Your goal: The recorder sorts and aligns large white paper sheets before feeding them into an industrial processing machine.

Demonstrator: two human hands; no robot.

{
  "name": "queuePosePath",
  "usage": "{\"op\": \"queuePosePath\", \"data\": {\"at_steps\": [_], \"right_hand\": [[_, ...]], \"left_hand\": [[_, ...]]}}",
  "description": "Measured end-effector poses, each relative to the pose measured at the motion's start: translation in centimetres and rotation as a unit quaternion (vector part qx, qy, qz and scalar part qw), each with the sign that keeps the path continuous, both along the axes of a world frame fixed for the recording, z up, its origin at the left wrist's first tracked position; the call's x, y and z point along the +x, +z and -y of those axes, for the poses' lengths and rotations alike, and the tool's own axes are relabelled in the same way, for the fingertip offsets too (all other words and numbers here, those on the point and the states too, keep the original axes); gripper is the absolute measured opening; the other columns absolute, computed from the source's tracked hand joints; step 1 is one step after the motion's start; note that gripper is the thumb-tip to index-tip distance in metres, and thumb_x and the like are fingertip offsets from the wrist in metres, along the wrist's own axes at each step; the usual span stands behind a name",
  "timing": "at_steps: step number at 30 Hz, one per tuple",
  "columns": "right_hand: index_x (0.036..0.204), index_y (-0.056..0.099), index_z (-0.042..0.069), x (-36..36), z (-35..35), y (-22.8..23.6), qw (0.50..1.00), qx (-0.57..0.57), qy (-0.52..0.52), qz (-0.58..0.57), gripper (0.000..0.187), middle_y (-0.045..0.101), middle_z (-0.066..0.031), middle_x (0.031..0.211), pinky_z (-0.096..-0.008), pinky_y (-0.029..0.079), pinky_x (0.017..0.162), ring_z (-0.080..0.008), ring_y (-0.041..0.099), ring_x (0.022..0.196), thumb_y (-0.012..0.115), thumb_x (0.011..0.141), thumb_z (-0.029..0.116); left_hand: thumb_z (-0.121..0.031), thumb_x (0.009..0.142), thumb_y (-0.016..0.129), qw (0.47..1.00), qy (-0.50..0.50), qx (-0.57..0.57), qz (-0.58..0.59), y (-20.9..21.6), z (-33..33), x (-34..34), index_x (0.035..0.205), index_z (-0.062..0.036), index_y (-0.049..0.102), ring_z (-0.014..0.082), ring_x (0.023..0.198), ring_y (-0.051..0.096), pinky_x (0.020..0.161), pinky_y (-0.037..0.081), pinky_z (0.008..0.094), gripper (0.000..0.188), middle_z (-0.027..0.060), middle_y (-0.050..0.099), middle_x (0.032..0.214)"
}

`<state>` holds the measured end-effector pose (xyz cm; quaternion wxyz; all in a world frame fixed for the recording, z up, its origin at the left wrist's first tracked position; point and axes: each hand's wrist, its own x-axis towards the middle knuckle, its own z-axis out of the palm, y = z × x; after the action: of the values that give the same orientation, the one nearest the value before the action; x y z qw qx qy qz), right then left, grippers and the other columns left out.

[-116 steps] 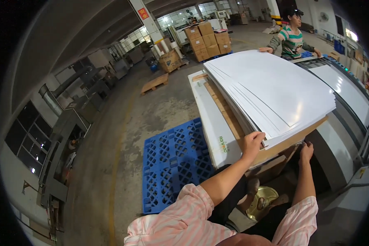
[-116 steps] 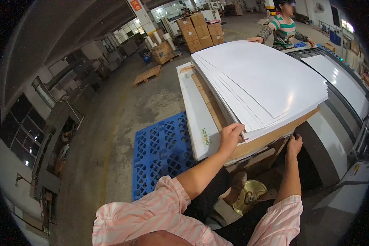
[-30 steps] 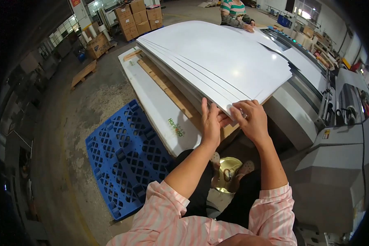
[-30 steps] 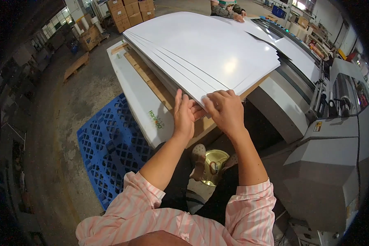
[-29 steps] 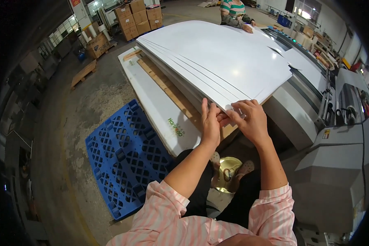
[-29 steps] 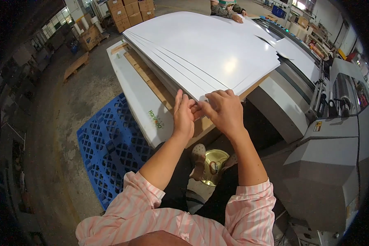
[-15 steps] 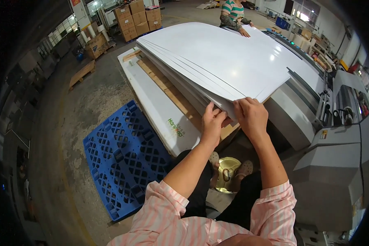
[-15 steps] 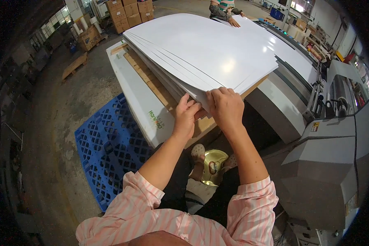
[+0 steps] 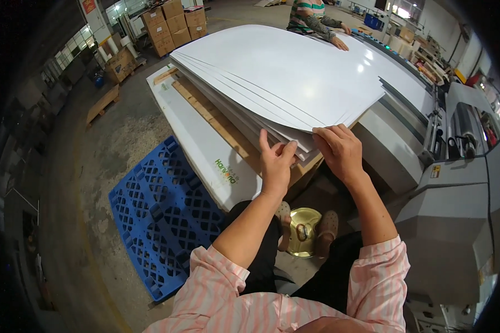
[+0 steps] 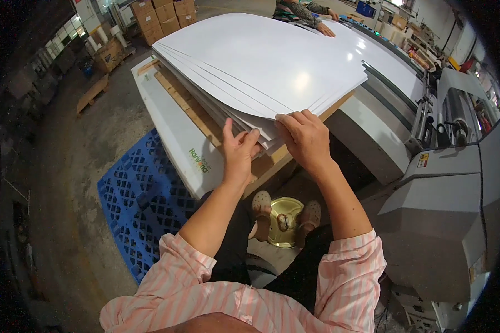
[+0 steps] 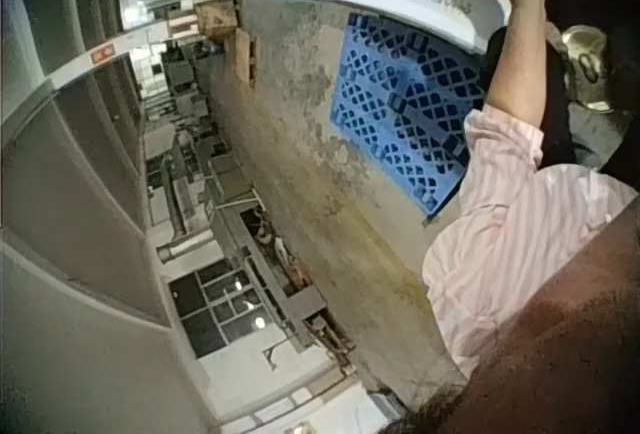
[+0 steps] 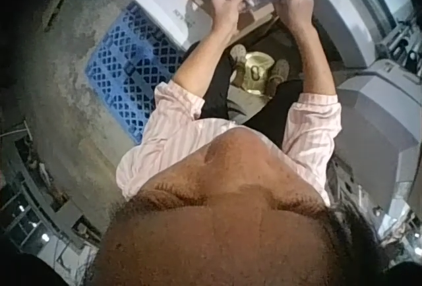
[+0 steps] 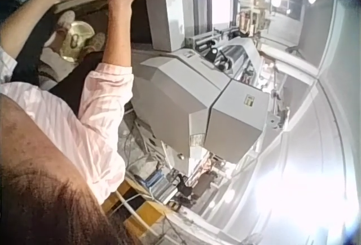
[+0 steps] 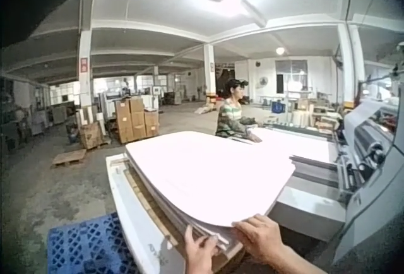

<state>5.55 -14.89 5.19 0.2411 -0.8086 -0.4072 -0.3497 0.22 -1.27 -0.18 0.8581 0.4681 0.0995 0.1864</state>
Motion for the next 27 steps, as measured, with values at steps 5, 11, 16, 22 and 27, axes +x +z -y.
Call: {"op": "queuePosePath", "data": {"at_steps": [5,11,16,22,27], "right_hand": [[0.087,0.062,0.007,0.6,-0.6,0.1,0.997,0.074,0.014,-0.008,0.013,0.061,-0.0081,0.077,-0.0349,0.047,0.059,-0.0265,0.057,0.069,0.064,0.074,0.006],[0.087,0.062,0.003,0.7,0.3,0.2,0.997,0.071,0.013,0.013,0.016,0.06,-0.0097,0.074,-0.0341,0.046,0.059,-0.0259,0.057,0.068,0.064,0.071,-0.001],[0.092,0.06,0.001,0.8,-0.1,0.9,0.993,0.02,0.06,0.099,0.022,0.057,-0.0089,0.073,-0.0328,0.042,0.055,-0.025,0.052,0.064,0.063,0.071,-0.003],[0.09,0.06,0.0,1.2,-0.9,1.0,0.995,-0.011,0.092,0.034,0.02,0.057,-0.01,0.074,-0.0341,0.042,0.056,-0.0266,0.051,0.064,0.061,0.07,-0.003],[0.092,0.061,-0.001,1.6,-1.3,0.9,0.992,0.09,0.054,-0.072,0.014,0.058,-0.0099,0.077,-0.0308,0.044,0.06,-0.0229,0.054,0.069,0.059,0.078,-0.001]], "left_hand": [[-0.016,0.085,0.06,0.989,0.069,0.126,0.034,-0.7,0.1,0.6,0.108,-0.0026,0.045,0.0076,0.062,0.046,0.053,0.039,0.021,0.031,0.0006,0.052,0.075],[-0.023,0.085,0.059,0.997,-0.029,0.069,-0.016,-1.7,0.2,0.9,0.084,-0.003,0.062,0.0071,0.064,0.05,0.057,0.042,0.0222,0.02,-0.0015,0.055,0.072],[-0.018,0.085,0.056,0.987,-0.002,0.158,-0.007,-1.5,-0.1,0.7,0.082,0.0003,0.061,0.0069,0.06,0.048,0.055,0.04,0.0222,0.019,-0.0016,0.052,0.066],[-0.021,0.088,0.055,0.994,-0.029,0.109,-0.012,-1.2,-0.3,0.5,0.082,-0.0013,0.06,0.006,0.064,0.047,0.058,0.041,0.0209,0.021,-0.0019,0.051,0.071],[-0.023,0.089,0.053,0.996,-0.026,0.082,-0.008,-1.2,-0.5,0.4,0.086,-0.0016,0.061,0.0067,0.068,0.047,0.061,0.041,0.022,0.023,-0.0013,0.054,0.075]]}}
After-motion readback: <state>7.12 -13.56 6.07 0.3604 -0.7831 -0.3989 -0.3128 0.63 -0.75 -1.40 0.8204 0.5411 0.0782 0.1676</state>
